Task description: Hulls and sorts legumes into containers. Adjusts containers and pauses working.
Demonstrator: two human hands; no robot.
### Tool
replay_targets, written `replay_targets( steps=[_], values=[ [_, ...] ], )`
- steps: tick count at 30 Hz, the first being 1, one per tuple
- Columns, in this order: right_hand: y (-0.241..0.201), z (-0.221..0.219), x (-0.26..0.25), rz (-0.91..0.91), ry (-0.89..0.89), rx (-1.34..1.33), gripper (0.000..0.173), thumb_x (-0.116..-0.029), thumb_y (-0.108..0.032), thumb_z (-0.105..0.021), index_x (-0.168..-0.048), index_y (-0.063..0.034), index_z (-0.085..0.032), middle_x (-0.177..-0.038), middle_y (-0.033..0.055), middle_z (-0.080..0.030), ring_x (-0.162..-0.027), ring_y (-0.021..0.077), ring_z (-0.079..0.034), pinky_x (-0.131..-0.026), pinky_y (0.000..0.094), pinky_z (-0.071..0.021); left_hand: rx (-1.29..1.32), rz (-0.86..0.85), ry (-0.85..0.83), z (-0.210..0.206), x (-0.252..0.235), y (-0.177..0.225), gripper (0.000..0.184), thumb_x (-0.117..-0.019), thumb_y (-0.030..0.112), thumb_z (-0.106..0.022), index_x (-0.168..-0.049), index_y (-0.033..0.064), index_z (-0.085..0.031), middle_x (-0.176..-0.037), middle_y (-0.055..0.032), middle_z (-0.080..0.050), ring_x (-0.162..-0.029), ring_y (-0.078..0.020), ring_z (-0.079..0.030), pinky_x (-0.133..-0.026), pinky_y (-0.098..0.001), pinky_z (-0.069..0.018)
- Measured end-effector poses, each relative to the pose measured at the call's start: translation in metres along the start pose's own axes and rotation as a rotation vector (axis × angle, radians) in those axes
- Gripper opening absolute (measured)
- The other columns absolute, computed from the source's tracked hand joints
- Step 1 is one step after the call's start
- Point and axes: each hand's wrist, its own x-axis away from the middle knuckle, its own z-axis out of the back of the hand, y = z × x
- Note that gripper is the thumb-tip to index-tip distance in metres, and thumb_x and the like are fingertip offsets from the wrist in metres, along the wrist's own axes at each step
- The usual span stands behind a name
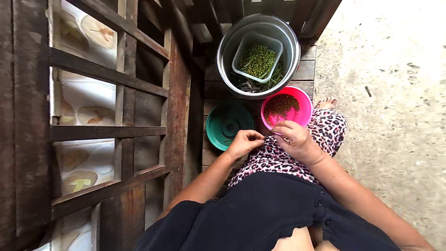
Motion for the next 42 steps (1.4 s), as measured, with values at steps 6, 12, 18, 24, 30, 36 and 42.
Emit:
replay_targets(
  steps=[6,12,18,24,30,36,42],
  values=[
    [-0.003,-0.005,0.001,0.007,-0.146,0.12,0.014,-0.0909,-0.004,-0.062,-0.09,-0.0021,-0.076,-0.094,0.0159,-0.071,-0.087,0.0345,-0.067,-0.073,0.0476,-0.0551,-0.205,-0.149,-0.016,-0.012,-0.006,0.001,0.001,-0.0907,-0.001,-0.071,-0.091,-0.0013,-0.07,-0.08,-0.0043,-0.068,-0.071,-0.0053,-0.062,-0.069,-0.0235,-0.0545],
    [0.001,-0.008,0.003,-0.059,-0.102,0.053,0.008,-0.0854,-0.001,-0.065,-0.083,0.0014,-0.073,-0.083,0.0146,-0.069,-0.08,0.0292,-0.069,-0.072,0.0407,-0.0577,-0.345,-0.296,0.043,-0.015,-0.008,-0.001,0.003,-0.0902,0.002,-0.068,-0.089,-0.0002,-0.07,-0.087,-0.0066,-0.068,-0.073,-0.0079,-0.062,-0.068,-0.0248,-0.0545],
    [0.003,-0.009,0.005,-0.102,-0.071,0.044,0.008,-0.0844,0.0,-0.062,-0.078,0.0018,-0.067,-0.078,0.0144,-0.066,-0.076,0.0279,-0.067,-0.069,0.0399,-0.0567,-0.489,-0.487,0.072,-0.011,-0.005,0.002,0.014,-0.0893,0.004,-0.072,-0.103,0.0006,-0.074,-0.1,-0.0102,-0.07,-0.092,-0.0146,-0.068,-0.086,-0.0311,-0.0573],
    [0.0,-0.01,0.003,-0.081,-0.036,0.095,0.009,-0.0839,0.0,-0.061,-0.076,0.002,-0.066,-0.076,0.014,-0.064,-0.073,0.0285,-0.066,-0.065,0.0395,-0.055,-0.801,-0.801,0.202,-0.02,-0.015,-0.001,0.009,-0.0853,0.005,-0.074,-0.092,0.0069,-0.079,-0.089,-0.0102,-0.071,-0.087,-0.0275,-0.065,-0.08,-0.045,-0.0512],
    [-0.007,0.0,-0.004,-0.197,0.055,-0.043,0.01,-0.0869,0.0,-0.059,-0.082,0.0025,-0.067,-0.081,0.0134,-0.065,-0.073,0.0199,-0.063,-0.068,0.0306,-0.0539,-0.585,-0.809,0.201,-0.024,-0.02,0.011,0.007,-0.0876,0.003,-0.071,-0.091,0.0029,-0.078,-0.086,-0.0091,-0.069,-0.087,-0.0218,-0.063,-0.083,-0.0378,-0.0509],
    [-0.014,0.001,-0.015,-0.549,0.18,-0.635,0.009,-0.0917,0.003,-0.059,-0.09,-0.005,-0.063,-0.078,-0.0039,-0.062,-0.066,-0.001,-0.057,-0.061,0.015,-0.0494,-0.089,-0.682,0.17,-0.029,-0.02,0.021,0.007,-0.088,-0.007,-0.067,-0.092,-0.0035,-0.071,-0.09,-0.0075,-0.064,-0.083,-0.009,-0.063,-0.076,-0.0211,-0.0548],
    [-0.009,-0.004,-0.02,-0.709,0.057,-0.83,0.013,-0.0919,0.0,-0.059,-0.087,-0.0101,-0.065,-0.074,-0.0045,-0.062,-0.062,0.0015,-0.055,-0.058,0.0179,-0.0481,0.444,-0.385,0.155,-0.031,-0.022,0.014,0.012,-0.0955,-0.001,-0.064,-0.098,0.0083,-0.07,-0.092,0.0011,-0.068,-0.08,-0.0065,-0.065,-0.075,-0.025,-0.0576]
  ],
)
